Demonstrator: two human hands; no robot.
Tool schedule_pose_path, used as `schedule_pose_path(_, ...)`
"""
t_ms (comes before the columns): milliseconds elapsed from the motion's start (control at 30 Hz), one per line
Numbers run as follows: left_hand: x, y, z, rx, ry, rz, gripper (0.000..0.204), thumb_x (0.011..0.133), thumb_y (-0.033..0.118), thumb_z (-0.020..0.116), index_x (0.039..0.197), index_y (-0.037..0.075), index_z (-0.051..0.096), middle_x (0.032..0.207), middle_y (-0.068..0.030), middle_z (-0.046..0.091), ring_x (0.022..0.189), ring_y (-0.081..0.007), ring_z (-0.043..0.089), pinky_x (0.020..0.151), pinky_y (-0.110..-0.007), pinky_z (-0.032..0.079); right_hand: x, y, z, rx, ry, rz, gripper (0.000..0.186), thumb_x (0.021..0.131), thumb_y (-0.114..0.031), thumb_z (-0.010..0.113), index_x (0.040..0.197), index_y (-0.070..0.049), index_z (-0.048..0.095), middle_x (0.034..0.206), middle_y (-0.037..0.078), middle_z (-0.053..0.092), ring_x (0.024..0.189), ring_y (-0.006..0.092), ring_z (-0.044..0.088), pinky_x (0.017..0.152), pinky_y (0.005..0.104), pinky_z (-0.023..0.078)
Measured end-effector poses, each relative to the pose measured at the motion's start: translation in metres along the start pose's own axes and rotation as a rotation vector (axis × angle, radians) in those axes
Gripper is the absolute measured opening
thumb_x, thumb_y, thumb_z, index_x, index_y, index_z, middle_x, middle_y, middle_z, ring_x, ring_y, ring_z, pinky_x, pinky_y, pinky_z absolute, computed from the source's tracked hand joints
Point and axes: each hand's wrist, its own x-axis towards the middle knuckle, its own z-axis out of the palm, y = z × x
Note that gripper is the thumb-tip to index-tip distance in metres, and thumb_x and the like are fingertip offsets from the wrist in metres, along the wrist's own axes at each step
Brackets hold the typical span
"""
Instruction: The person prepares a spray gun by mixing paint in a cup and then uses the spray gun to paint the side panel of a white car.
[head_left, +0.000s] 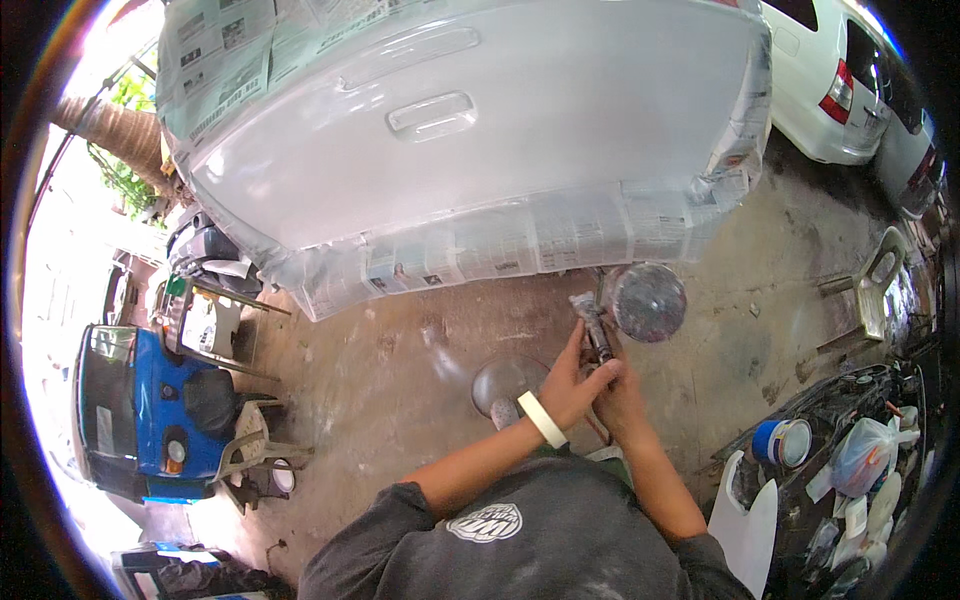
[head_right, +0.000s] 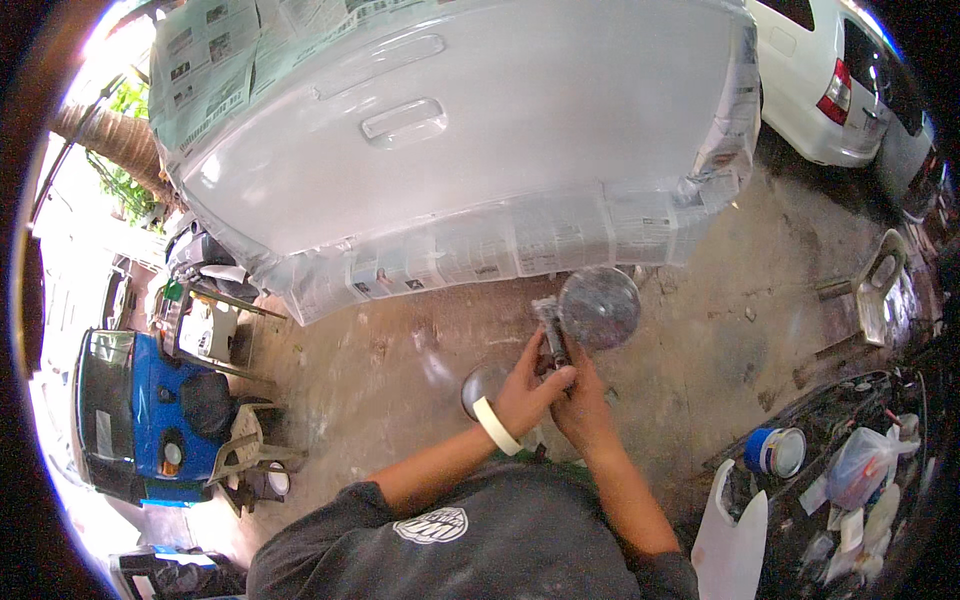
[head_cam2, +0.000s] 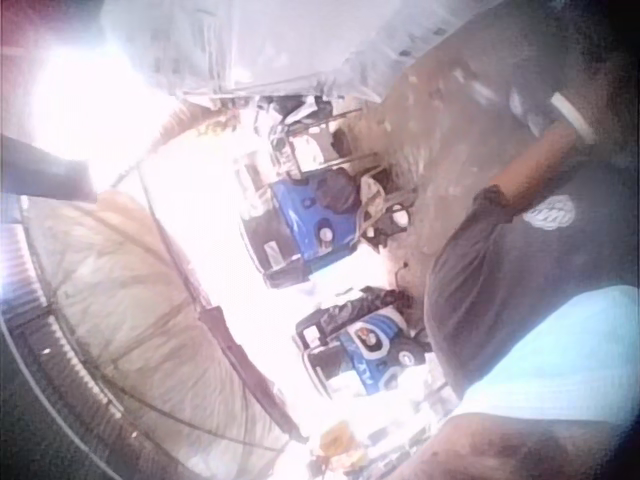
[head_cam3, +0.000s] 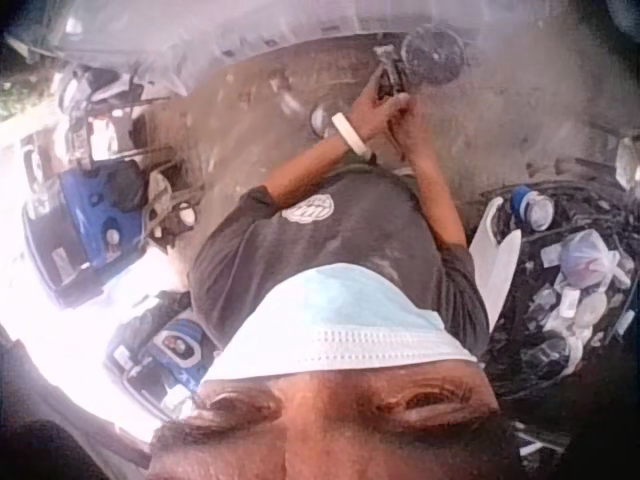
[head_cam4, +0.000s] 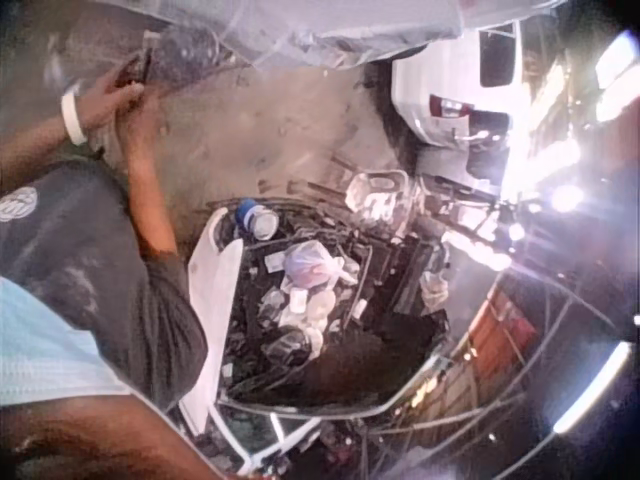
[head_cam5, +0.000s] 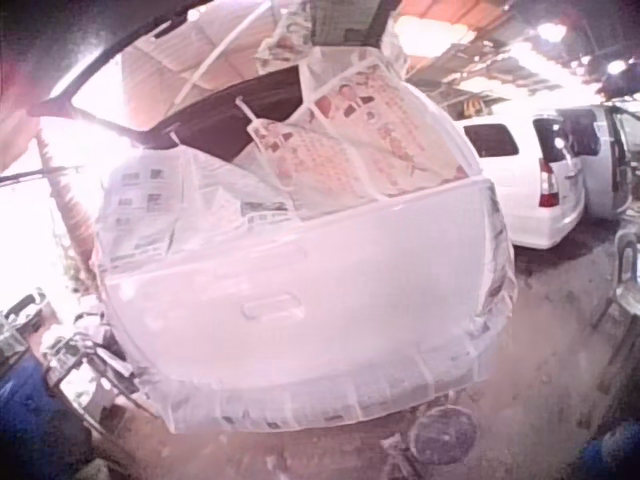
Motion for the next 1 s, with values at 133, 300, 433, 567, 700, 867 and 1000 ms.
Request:
schedule_pose_path(133, -0.011, 0.024, -0.092, 0.213, 0.046, 0.094, 0.077, 0.092, 0.029, 0.066, 0.15, -0.003, 0.026, 0.135, -0.0231, 0.051, 0.117, -0.0301, 0.053, 0.103, -0.039, 0.04, 0.047, -0.011, 0.061, -0.021, -0.033, -0.082, 0.057, 0.089, -0.007, 0.06, 0.143, -0.007, 0.045, 0.13, 0.021, 0.058, 0.117, 0.0339, 0.06, 0.098, 0.0393, 0.046)
schedule_pose_path(300, -0.042, -0.006, -0.216, 0.335, 0.186, -0.01, 0.052, 0.093, 0.022, 0.063, 0.137, -0.001, 0.047, 0.123, -0.0218, 0.058, 0.111, -0.0304, 0.058, 0.094, -0.039, 0.047, 0.119, -0.062, 0.148, -0.084, 0.084, -0.122, 0.051, 0.093, -0.021, 0.064, 0.139, -0.005, 0.05, 0.122, 0.024, 0.062, 0.111, 0.0384, 0.062, 0.09, 0.0405, 0.05)
schedule_pose_path(433, -0.066, -0.011, -0.281, 0.54, 0.078, -0.172, 0.044, 0.096, 0.02, 0.059, 0.133, -0.002, 0.052, 0.123, -0.0211, 0.062, 0.109, -0.0279, 0.062, 0.092, -0.037, 0.049, 0.176, -0.059, 0.2, -0.131, 0.228, -0.294, 0.049, 0.093, -0.026, 0.065, 0.132, 0.0, 0.054, 0.116, 0.025, 0.064, 0.106, 0.0403, 0.064, 0.086, 0.0414, 0.051)
schedule_pose_path(567, -0.076, -0.01, -0.306, 0.52, 0.048, -0.197, 0.04, 0.096, 0.022, 0.06, 0.127, -0.003, 0.057, 0.117, -0.0209, 0.065, 0.105, -0.0282, 0.065, 0.09, -0.037, 0.05, 0.213, -0.07, 0.242, 0.002, 0.276, -0.345, 0.047, 0.093, -0.025, 0.066, 0.131, 0.001, 0.055, 0.12, 0.026, 0.063, 0.111, 0.0395, 0.062, 0.09, 0.0407, 0.051)
schedule_pose_path(700, -0.071, 0.003, -0.312, 0.45, 0.017, -0.23, 0.038, 0.094, 0.021, 0.062, 0.125, -0.003, 0.06, 0.116, -0.0208, 0.066, 0.104, -0.0271, 0.065, 0.09, -0.036, 0.051, 0.244, -0.067, 0.27, 0.014, 0.284, -0.389, 0.05, 0.093, -0.026, 0.066, 0.132, 0.002, 0.054, 0.122, 0.026, 0.062, 0.112, 0.0386, 0.062, 0.091, 0.04, 0.05)
schedule_pose_path(867, -0.064, -0.011, -0.324, 0.538, -0.097, -0.165, 0.036, 0.095, 0.017, 0.061, 0.126, -0.002, 0.059, 0.115, -0.0204, 0.065, 0.104, -0.0264, 0.065, 0.09, -0.035, 0.051, 0.269, -0.06, 0.28, -0.008, 0.352, -0.389, 0.047, 0.092, -0.029, 0.068, 0.125, 0.003, 0.056, 0.117, 0.027, 0.063, 0.109, 0.0405, 0.062, 0.088, 0.0429, 0.05)
schedule_pose_path(1000, -0.055, -0.017, -0.324, 0.565, -0.207, -0.16, 0.038, 0.096, 0.016, 0.059, 0.13, 0.0, 0.056, 0.116, -0.0191, 0.064, 0.105, -0.0265, 0.064, 0.09, -0.036, 0.052, 0.257, -0.045, 0.269, -0.213, 0.613, -0.372, 0.047, 0.095, -0.023, 0.062, 0.135, -0.001, 0.049, 0.116, 0.023, 0.062, 0.09, 0.0309, 0.067, 0.075, 0.0376, 0.054)
